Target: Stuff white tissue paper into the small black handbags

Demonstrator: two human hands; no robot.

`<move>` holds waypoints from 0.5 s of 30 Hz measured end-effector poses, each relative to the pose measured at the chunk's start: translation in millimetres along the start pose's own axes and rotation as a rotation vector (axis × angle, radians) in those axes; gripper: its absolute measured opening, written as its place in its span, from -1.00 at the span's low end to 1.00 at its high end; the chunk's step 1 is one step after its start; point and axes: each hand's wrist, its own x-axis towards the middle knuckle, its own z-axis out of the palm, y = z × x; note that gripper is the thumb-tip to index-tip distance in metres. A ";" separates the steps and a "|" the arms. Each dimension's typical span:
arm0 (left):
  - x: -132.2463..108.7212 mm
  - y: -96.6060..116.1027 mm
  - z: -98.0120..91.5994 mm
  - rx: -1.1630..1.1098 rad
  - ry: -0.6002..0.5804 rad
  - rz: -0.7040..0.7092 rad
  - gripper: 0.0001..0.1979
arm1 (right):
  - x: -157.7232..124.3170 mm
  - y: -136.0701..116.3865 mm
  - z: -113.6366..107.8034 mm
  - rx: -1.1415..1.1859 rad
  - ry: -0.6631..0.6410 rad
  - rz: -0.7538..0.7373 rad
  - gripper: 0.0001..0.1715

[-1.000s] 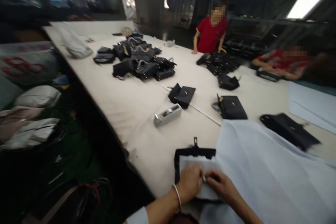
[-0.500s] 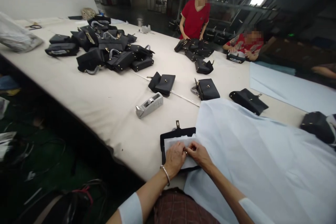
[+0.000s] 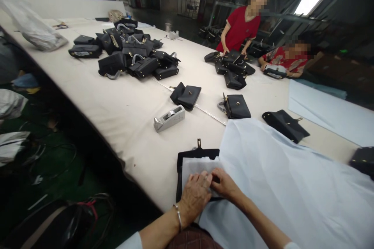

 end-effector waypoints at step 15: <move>-11.3 -45.6 -9.6 0.251 -0.029 0.191 -0.34 | 131.4 -19.5 -50.9 0.070 0.161 0.124 -0.37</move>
